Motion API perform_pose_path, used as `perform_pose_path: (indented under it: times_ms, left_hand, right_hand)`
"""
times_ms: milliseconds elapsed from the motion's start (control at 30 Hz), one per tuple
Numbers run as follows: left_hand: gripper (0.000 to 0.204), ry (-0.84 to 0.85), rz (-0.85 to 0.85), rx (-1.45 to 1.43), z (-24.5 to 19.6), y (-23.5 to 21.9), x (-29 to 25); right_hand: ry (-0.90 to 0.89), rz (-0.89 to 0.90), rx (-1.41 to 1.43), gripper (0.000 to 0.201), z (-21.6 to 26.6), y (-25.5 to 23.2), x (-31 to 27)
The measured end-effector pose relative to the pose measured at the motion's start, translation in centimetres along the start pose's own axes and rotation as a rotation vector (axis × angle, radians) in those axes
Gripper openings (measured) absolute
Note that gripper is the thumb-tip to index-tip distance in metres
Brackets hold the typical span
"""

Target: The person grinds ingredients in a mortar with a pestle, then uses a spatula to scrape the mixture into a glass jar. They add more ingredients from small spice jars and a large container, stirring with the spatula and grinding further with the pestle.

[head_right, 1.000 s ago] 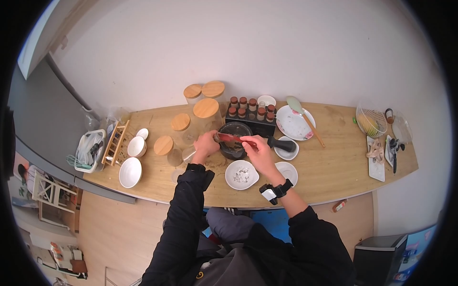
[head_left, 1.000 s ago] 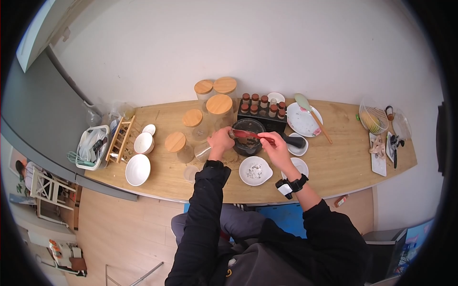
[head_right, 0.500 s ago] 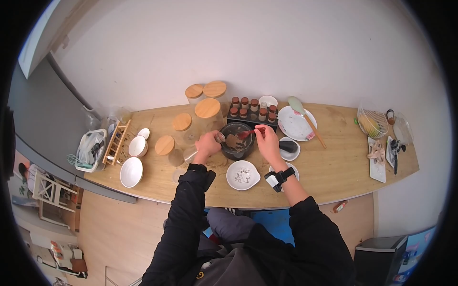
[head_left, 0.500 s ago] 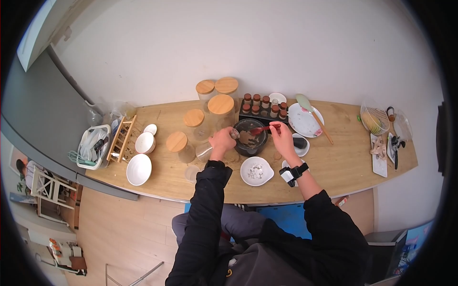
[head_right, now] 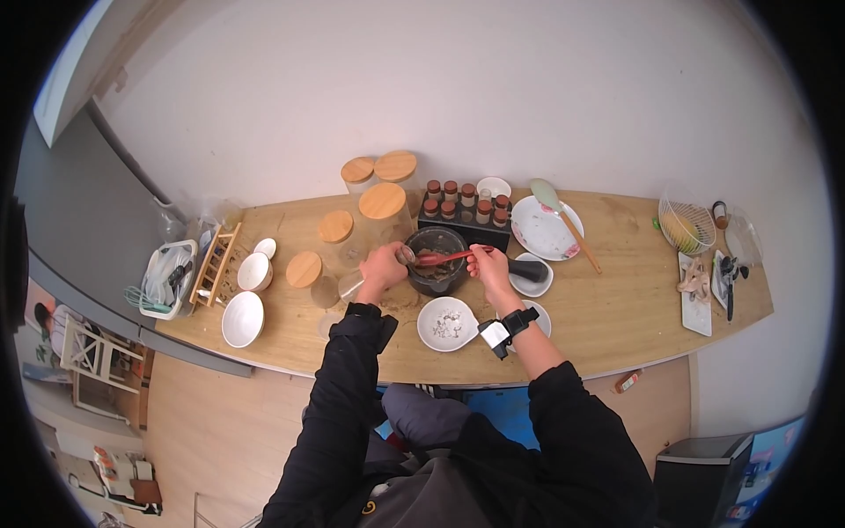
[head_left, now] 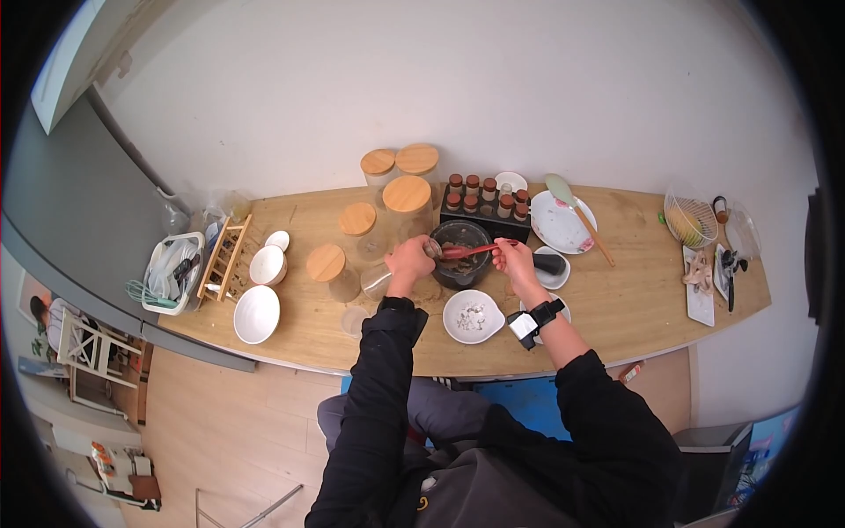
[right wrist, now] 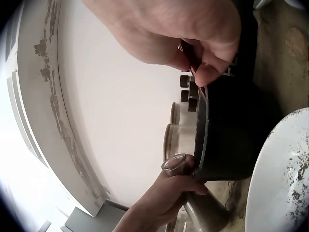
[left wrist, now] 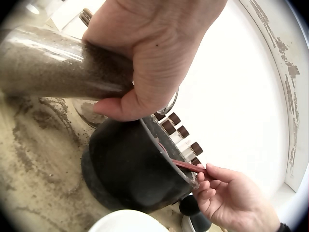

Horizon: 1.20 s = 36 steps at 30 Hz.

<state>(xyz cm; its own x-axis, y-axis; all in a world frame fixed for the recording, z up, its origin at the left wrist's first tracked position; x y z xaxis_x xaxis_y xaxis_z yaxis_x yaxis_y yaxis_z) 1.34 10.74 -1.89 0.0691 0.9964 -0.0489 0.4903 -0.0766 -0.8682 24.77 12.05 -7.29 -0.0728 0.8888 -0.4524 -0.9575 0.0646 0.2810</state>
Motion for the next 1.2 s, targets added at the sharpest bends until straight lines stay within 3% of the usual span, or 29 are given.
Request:
perform_pose_path:
  times_ms: [133, 333, 433, 533, 567, 700, 800, 900, 1000, 1200]
  left_hand:
    - [0.034, -0.006, 0.019, 0.002, -0.1, -0.1, 0.0]
    - [0.034, -0.002, 0.014, -0.004, -0.1, -0.2, -0.1]
    - [0.034, -0.012, -0.020, -0.021, -0.1, -0.1, -0.2]
    - [0.034, -0.020, -0.010, -0.024, 0.0, 0.0, 0.0]
    - [0.034, -0.022, 0.002, -0.020, 0.1, 0.0, 0.0]
    - [0.032, 0.029, -0.041, 0.031, -0.2, -0.3, -0.3]
    - [0.033, 0.015, -0.024, 0.018, -0.1, -0.2, -0.2]
    - [0.035, -0.011, 0.005, -0.024, 0.0, 0.0, -0.1]
    - [0.034, -0.013, 0.013, -0.026, -0.2, -0.1, -0.2]
    - [0.033, 0.000, 0.025, -0.027, -0.2, -0.2, -0.1]
  right_hand:
    - [0.046, -0.031, 0.144, 0.019, 0.1, -0.4, -0.5]
    - [-0.101, 0.013, 0.175, 0.018, 2.6, -0.1, -2.6]
    - [-0.239, 0.005, -0.013, 0.019, 3.7, 1.8, -4.3]
    - [-0.448, 0.143, -0.260, 0.018, 4.5, 4.6, -6.9]
    - [-0.514, 0.120, -0.318, 0.018, 5.0, 4.8, -7.5]
    - [-0.491, -0.057, -0.280, 0.017, 6.1, 3.5, -6.9]
    - [-0.733, -0.250, -0.617, 0.017, 5.9, 2.9, -5.9]
    - [-0.700, -0.322, -0.827, 0.019, 5.0, 2.5, -5.3]
    - [-0.335, -0.207, -0.572, 0.023, 3.3, 2.0, -4.5]
    - [-0.108, -0.079, -0.094, 0.027, -0.2, 0.7, -2.1]
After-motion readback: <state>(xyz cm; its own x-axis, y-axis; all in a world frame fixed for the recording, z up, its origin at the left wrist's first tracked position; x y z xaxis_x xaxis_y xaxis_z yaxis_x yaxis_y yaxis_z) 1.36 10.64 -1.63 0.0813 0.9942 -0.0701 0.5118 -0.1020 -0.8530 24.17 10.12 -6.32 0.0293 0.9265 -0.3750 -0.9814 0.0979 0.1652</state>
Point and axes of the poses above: each hand's wrist, its own x-axis towards the middle knuckle, its own y-axis out of the palm, z = x × y, the point moved 4 cm from there along x, towards the middle knuckle, and after that the axes turned 15 degrees about y, right-handed, at the moved point
